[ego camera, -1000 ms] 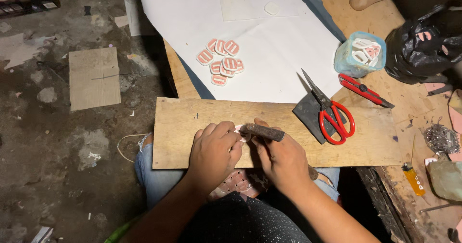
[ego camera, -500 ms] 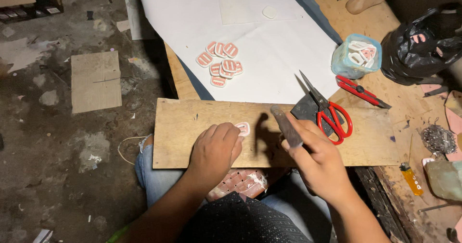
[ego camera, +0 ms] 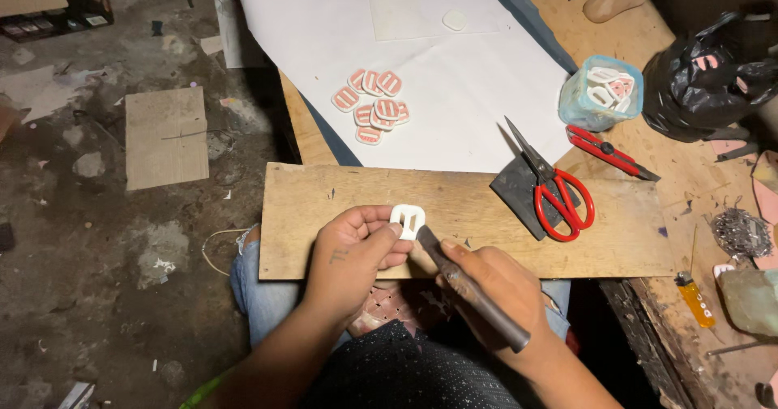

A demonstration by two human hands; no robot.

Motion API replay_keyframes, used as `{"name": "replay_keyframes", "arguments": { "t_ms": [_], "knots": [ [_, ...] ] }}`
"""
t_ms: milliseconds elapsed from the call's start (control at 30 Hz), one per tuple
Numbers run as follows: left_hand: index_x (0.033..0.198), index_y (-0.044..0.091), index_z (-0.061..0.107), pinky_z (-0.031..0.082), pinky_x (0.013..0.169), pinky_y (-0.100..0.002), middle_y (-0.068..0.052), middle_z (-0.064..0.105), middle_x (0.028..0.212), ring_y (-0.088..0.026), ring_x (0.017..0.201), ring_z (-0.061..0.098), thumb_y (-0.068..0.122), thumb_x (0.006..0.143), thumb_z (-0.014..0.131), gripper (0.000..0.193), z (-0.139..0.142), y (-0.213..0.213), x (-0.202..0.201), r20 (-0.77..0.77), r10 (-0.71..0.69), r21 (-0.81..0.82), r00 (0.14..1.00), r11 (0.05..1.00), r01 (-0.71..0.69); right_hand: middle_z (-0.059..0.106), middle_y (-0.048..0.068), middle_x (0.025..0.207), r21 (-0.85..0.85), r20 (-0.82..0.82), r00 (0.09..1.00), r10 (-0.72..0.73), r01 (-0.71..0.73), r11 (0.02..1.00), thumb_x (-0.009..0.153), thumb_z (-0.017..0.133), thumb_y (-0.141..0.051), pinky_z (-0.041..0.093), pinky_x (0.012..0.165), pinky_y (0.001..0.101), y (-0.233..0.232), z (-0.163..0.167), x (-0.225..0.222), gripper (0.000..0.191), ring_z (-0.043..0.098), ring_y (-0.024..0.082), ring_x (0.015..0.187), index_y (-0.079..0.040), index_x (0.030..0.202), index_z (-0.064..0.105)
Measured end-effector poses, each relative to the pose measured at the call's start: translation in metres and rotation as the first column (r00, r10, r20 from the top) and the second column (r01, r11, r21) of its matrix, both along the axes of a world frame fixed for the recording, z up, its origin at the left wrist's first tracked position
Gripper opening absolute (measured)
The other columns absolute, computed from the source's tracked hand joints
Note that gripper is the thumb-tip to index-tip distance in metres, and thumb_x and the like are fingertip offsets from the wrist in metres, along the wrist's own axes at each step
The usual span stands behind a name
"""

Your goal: The person repeatedly trims and shapes small white sole pieces using scissors and a curved metal tool. They hold each piece, cut its edges, then press and smooth the surface with the metal tool, placing finished pieces on a white sheet.

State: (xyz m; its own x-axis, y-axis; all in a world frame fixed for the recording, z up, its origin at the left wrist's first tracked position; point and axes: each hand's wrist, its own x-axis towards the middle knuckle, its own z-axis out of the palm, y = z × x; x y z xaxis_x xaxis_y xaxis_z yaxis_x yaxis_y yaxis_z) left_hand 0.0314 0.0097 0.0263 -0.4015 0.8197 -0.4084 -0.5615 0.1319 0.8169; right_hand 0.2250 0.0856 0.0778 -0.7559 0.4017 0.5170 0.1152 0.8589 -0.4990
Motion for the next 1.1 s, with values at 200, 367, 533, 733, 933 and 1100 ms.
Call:
{"name": "replay_keyframes", "arguments": {
  "t_ms": [200,367,533,733,933,1100],
  "knots": [
    [0.115,-0.009,0.062,0.062,0.073,-0.027,-0.016,0.072,0.098,-0.018,0.079,0.073,0.003,0.092,0.062,0.026,0.005,-0.001,0.003,0.119,0.047,-0.042,0.992,0.998,-0.042,0.057,0.007,0.080,0.031,0.007,0.998,0.064,-0.064,0.997,0.085,0.073,-0.011,0.045,0.063,0.0370,-0.003,-0.003,-0.004,0.051,0.058,0.024,0.069,-0.002,0.133,0.061],
    [0.115,-0.008,0.065,0.059,0.073,-0.027,-0.014,0.074,0.095,-0.015,0.079,0.071,0.006,0.094,0.060,0.026,0.005,-0.005,0.003,-0.021,-0.048,-0.016,0.999,0.999,0.047,0.052,0.007,0.074,0.022,0.042,0.998,0.047,-0.048,0.999,0.083,0.074,-0.013,0.044,0.060,0.0381,-0.003,-0.001,-0.006,0.051,0.055,0.025,0.066,-0.003,0.132,0.063],
    [0.116,-0.009,0.066,0.057,0.078,-0.025,-0.013,0.074,0.095,-0.013,0.085,0.069,0.007,0.096,0.058,0.027,0.006,-0.013,0.008,-0.166,-0.136,0.029,0.977,0.989,0.142,0.061,0.010,0.080,-0.143,0.056,0.993,0.109,-0.100,0.985,0.083,0.076,-0.007,0.049,0.060,0.0342,0.003,0.010,-0.005,0.051,0.062,0.024,0.068,0.000,0.131,0.061],
    [0.116,-0.007,0.066,0.059,0.076,-0.025,-0.015,0.075,0.096,-0.015,0.085,0.072,0.007,0.096,0.056,0.026,0.006,-0.015,0.008,-0.209,-0.181,-0.027,0.961,0.983,0.180,0.064,0.010,0.079,-0.214,0.102,0.991,0.091,-0.067,0.975,0.081,0.080,-0.003,0.051,0.057,0.0320,0.008,0.011,-0.008,0.047,0.063,0.022,0.064,0.001,0.126,0.065],
    [0.112,-0.009,0.066,0.061,0.078,-0.027,-0.018,0.076,0.097,-0.018,0.086,0.076,0.006,0.094,0.058,0.024,-0.001,-0.004,-0.004,-0.130,-0.100,-0.055,0.986,0.994,0.093,0.058,0.009,0.075,-0.065,0.037,0.996,0.082,-0.079,0.995,0.082,0.075,-0.012,0.045,0.056,0.0348,0.007,0.003,0.000,0.052,0.059,0.023,0.063,0.004,0.130,0.062],
    [0.112,-0.007,0.065,0.059,0.074,-0.028,-0.014,0.074,0.093,-0.016,0.079,0.072,0.005,0.092,0.060,0.024,0.000,-0.006,-0.003,-0.013,-0.083,-0.047,0.996,0.995,0.082,0.052,0.007,0.072,-0.043,0.039,0.989,0.140,-0.138,0.989,0.085,0.072,-0.014,0.042,0.058,0.0376,0.007,-0.004,-0.002,0.052,0.055,0.024,0.063,0.001,0.133,0.061]
  ]
}}
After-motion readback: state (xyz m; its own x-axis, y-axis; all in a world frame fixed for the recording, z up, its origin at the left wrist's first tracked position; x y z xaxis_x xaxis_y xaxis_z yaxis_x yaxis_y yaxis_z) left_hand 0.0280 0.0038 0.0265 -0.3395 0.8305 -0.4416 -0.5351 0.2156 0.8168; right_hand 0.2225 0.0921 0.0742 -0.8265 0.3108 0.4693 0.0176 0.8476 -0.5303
